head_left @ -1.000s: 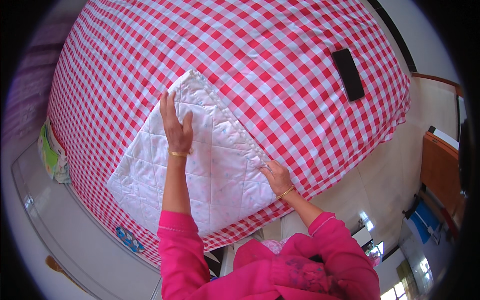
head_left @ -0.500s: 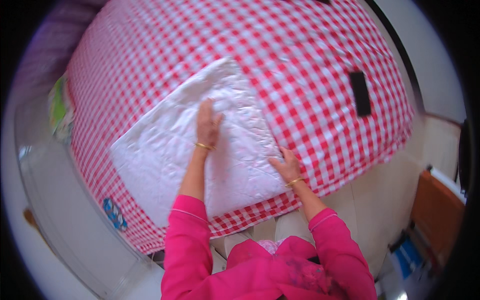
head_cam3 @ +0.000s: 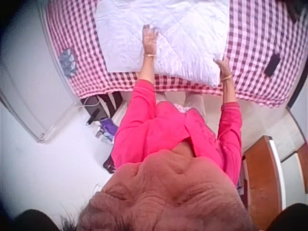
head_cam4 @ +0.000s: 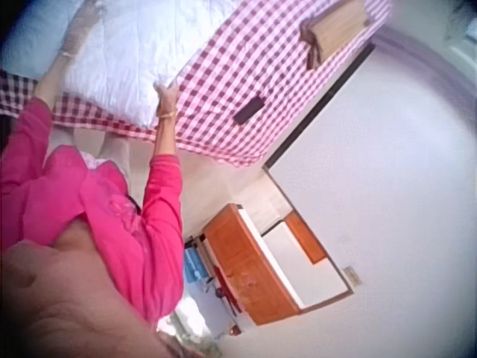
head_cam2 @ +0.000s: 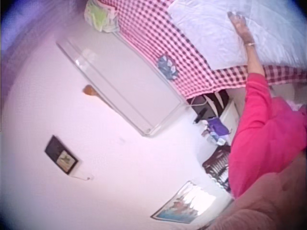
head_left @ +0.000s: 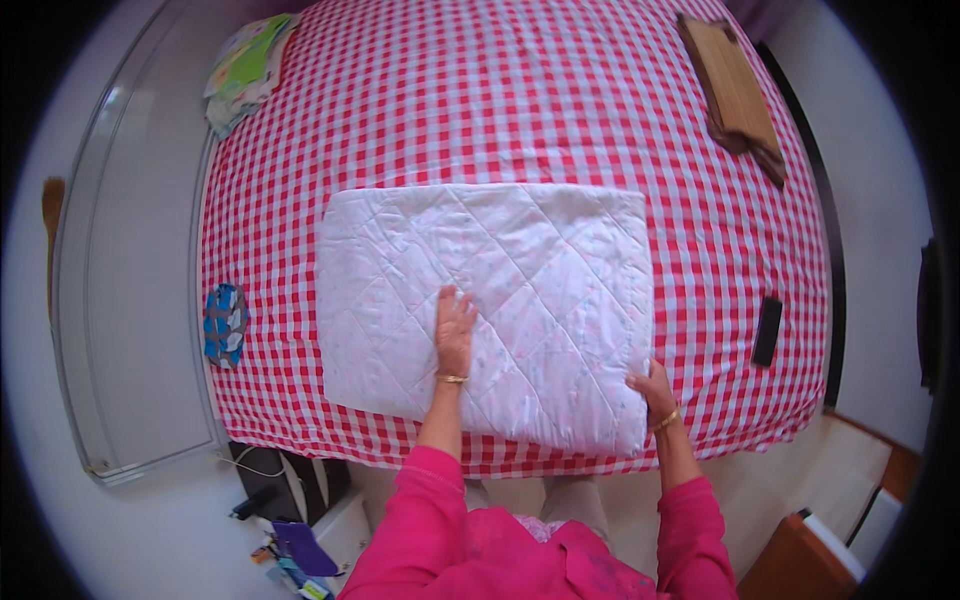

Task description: The person folds a white quilted blanket on a bed with a red and white checkered sheet. They smooth and align the edges, fold the blanket in half multiple times, and place the folded bundle on the bed.

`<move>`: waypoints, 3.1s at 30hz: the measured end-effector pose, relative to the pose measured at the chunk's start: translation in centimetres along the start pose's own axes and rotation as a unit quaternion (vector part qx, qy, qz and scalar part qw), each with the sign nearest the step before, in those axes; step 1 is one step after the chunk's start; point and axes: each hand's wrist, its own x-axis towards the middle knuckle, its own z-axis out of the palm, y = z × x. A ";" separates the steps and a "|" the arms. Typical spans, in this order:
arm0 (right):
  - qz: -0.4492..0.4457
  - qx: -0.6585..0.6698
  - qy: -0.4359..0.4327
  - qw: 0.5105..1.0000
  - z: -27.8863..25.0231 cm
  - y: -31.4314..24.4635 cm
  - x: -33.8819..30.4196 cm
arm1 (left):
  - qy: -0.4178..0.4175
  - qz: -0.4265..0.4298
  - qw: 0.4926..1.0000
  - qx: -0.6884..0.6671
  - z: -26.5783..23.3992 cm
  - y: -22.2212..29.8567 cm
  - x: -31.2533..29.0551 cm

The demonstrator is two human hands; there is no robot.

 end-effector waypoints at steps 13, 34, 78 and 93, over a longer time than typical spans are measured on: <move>-0.253 -0.276 -0.111 0.921 39.3 -3.4 -5.5 | -0.133 -0.204 0.969 0.044 -11.7 12.4 1.5; -0.374 -0.487 0.015 0.789 41.1 9.5 8.0 | -0.061 -0.068 0.896 0.435 -25.9 21.5 7.7; -0.435 -0.421 0.104 0.789 35.3 6.5 7.7 | 0.052 0.192 0.718 0.668 -17.6 21.1 -7.1; -0.276 -0.094 0.118 0.949 32.4 3.0 12.6 | 0.307 -0.118 0.944 -0.001 -21.8 16.5 -16.0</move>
